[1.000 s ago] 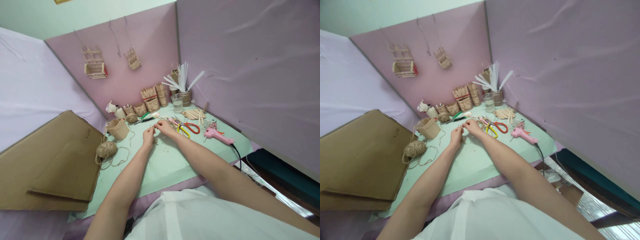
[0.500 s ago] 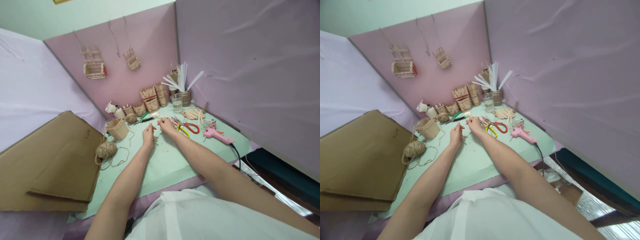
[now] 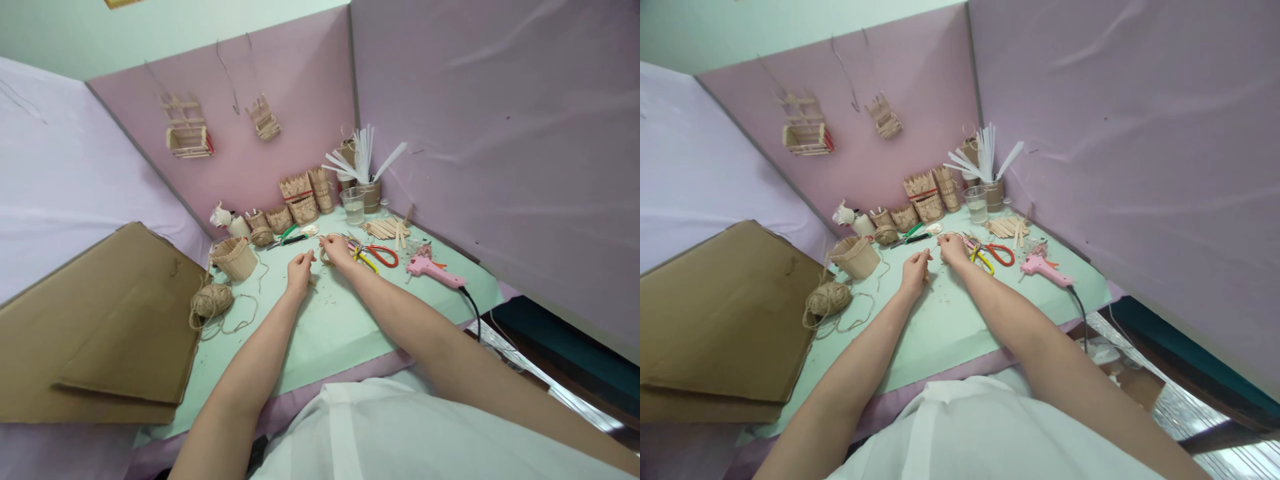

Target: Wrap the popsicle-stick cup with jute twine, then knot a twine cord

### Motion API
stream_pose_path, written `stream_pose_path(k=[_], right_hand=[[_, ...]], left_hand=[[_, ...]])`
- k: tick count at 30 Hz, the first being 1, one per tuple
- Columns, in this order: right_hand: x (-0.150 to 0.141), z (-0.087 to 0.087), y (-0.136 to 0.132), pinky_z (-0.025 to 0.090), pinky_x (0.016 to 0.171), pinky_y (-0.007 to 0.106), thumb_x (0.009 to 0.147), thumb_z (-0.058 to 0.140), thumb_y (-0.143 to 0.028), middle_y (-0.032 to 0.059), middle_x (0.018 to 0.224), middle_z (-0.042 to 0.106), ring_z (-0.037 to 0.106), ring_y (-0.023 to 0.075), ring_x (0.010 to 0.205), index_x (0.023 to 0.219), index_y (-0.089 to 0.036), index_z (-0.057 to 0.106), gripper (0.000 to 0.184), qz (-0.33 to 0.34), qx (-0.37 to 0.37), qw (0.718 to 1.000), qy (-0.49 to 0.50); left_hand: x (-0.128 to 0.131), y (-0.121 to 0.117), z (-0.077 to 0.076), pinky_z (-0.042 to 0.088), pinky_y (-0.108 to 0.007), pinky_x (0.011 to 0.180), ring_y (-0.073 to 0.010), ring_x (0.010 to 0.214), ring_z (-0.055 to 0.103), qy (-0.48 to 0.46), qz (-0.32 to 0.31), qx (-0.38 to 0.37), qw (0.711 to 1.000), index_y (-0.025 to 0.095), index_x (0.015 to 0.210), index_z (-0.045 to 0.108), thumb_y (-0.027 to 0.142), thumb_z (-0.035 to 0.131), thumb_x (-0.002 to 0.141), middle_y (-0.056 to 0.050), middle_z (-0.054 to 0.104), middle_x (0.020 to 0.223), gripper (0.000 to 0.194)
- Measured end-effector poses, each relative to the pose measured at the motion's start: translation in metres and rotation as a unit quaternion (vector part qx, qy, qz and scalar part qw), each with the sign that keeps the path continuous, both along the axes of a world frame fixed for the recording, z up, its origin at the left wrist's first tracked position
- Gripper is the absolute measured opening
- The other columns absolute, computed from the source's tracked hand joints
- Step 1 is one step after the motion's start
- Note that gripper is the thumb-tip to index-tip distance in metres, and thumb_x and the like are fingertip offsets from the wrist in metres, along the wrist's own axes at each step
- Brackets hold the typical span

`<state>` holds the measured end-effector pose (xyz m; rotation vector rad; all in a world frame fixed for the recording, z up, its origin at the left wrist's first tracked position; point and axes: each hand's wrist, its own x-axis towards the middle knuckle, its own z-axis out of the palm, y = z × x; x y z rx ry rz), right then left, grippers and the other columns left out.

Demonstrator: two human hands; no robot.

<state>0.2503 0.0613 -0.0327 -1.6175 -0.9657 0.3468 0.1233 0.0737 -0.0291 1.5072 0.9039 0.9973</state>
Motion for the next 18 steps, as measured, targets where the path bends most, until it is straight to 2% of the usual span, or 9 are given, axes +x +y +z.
stream_pose_path(k=[4,7,13,15,18], right_hand=[[-0.001,0.001,-0.002,0.039,0.063,0.024,0.085,0.047,-0.035,0.0041,0.067,0.064,0.056,0.0143,0.066,0.069,-0.016,0.065,0.031,0.014,-0.012,1.000,-0.002],[-0.004,0.003,-0.005,0.036,0.059,0.024,0.084,0.048,-0.037,0.0032,0.061,0.062,0.055,0.0133,0.060,0.066,-0.016,0.064,0.032,0.030,-0.035,0.999,-0.010],[-0.015,0.011,-0.013,0.030,0.053,0.024,0.083,0.049,-0.046,-0.0007,0.043,0.048,0.044,0.0104,0.049,0.049,-0.016,0.055,0.046,0.118,-0.040,0.987,-0.097],[-0.020,0.014,-0.016,0.031,0.054,0.023,0.081,0.053,-0.043,-0.0017,0.049,0.052,0.045,0.0101,0.053,0.055,-0.016,0.057,0.038,0.149,0.001,0.983,-0.111],[-0.024,0.016,-0.018,0.036,0.061,0.021,0.076,0.058,-0.029,-0.0013,0.067,0.060,0.049,0.0099,0.063,0.073,-0.015,0.061,0.014,0.192,0.073,0.974,-0.100]], left_hand=[[-0.001,0.001,0.000,0.016,-0.020,0.039,-0.0046,0.039,0.021,-0.005,0.002,-0.005,1.000,0.016,0.063,0.053,0.054,0.059,0.070,0.007,0.028,0.046,0.040],[-0.004,0.003,0.000,0.017,-0.019,0.038,-0.0046,0.039,0.022,-0.016,0.010,-0.013,1.000,0.016,0.063,0.052,0.054,0.059,0.070,0.008,0.027,0.046,0.040],[-0.007,0.007,-0.002,0.017,-0.019,0.036,-0.0040,0.037,0.020,-0.029,0.024,-0.048,0.998,0.017,0.067,0.050,0.054,0.058,0.071,0.009,0.024,0.046,0.038],[-0.006,0.008,-0.003,0.018,-0.019,0.036,-0.0040,0.038,0.021,-0.038,0.026,-0.051,0.998,0.017,0.064,0.047,0.050,0.059,0.071,0.009,0.025,0.047,0.036],[-0.005,0.007,-0.002,0.019,-0.018,0.036,-0.0039,0.039,0.023,-0.054,0.034,-0.057,0.996,0.018,0.057,0.038,0.043,0.060,0.071,0.008,0.028,0.048,0.036]])
